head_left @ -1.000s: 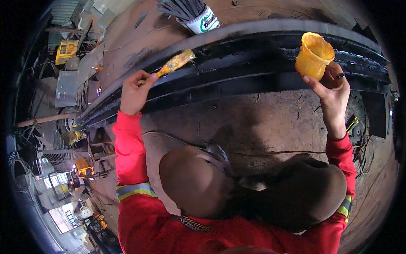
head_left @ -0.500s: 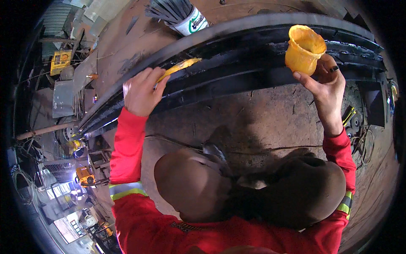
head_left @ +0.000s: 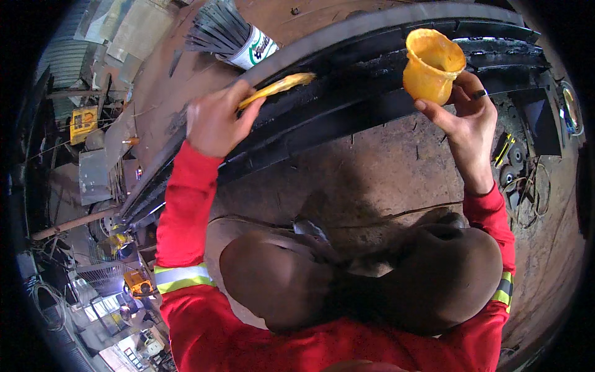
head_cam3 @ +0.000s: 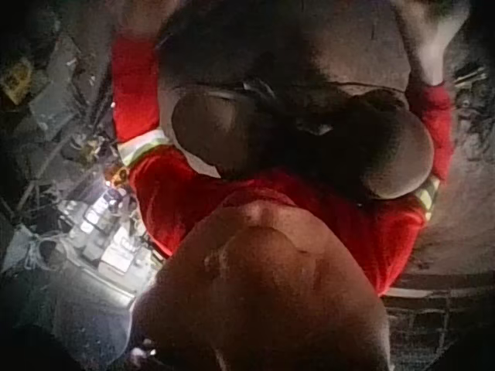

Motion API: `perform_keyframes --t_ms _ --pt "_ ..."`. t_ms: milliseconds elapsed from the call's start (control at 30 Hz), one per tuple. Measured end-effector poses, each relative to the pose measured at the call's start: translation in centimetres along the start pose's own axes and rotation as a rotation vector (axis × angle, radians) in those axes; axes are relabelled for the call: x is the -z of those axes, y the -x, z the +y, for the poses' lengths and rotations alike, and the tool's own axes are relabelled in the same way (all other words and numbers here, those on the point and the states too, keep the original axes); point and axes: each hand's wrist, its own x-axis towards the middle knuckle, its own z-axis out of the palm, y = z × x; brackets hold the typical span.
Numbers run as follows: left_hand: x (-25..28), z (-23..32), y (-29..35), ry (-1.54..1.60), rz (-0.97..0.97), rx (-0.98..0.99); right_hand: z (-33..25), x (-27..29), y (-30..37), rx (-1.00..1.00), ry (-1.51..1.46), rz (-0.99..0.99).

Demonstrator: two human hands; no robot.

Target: The person applies a dark coating to a curved metal beam using a yellow paintbrush and a small yellow container. They repeatedly dip the brush into the container and spread the substance along the beam's surface in a workshop environment.

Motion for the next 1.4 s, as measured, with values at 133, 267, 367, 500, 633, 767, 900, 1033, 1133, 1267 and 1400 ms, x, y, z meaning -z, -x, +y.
perform_keyframes --t_ms 133,267,367,500,633,767,900,1033,1133,1267,1400 --pt "-1.3 1.9 -3.6 0.076 0.037 0.008 0.1 0.8 0.4 -0.065 -0.024 0.041" --pt "-0.4 1.6 -1.4 0.06 0.086 0.056 0.4 1.7 0.9 0.018 -0.034 0.112" --pt "-0.3 1.6 0.4 -0.057 0.038 0.062 0.4 2.3 1.3 -0.005 -0.029 0.15" --pt "-2.0 3.6 -1.6 -0.093 0.032 0.046 0.8 3.0 1.5 -0.027 -0.055 0.137" --pt "-1.9 3.5 -1.6 0.067 0.139 0.151 0.9 2.6 1.8 0.025 -0.03 0.123" --pt "0.0 1.4 1.1 0.226 0.136 0.445 0.5 2.8 1.7 -0.024 -0.051 0.155" --pt "1.5 -0.3 1.2 0.335 0.063 0.618 0.5 2.1 1.7 -0.077 -0.07 0.103" --pt "0.3 -2.5 0.2 0.431 -0.119 0.644 0.8 2.3 1.6 -0.077 -0.13 0.083" --pt "1.0 -5.8 3.5 0.391 -0.187 0.63 0.1 2.2 1.5 -0.105 -0.139 0.109" --pt "4.5 -6.2 5.8 0.349 -0.23 0.755 1.0 2.2 1.7 -0.138 -0.111 0.076" --pt "4.5 -5.9 4.7 0.393 -0.222 0.781 1.2 1.7 1.7 -0.116 -0.11 0.023"
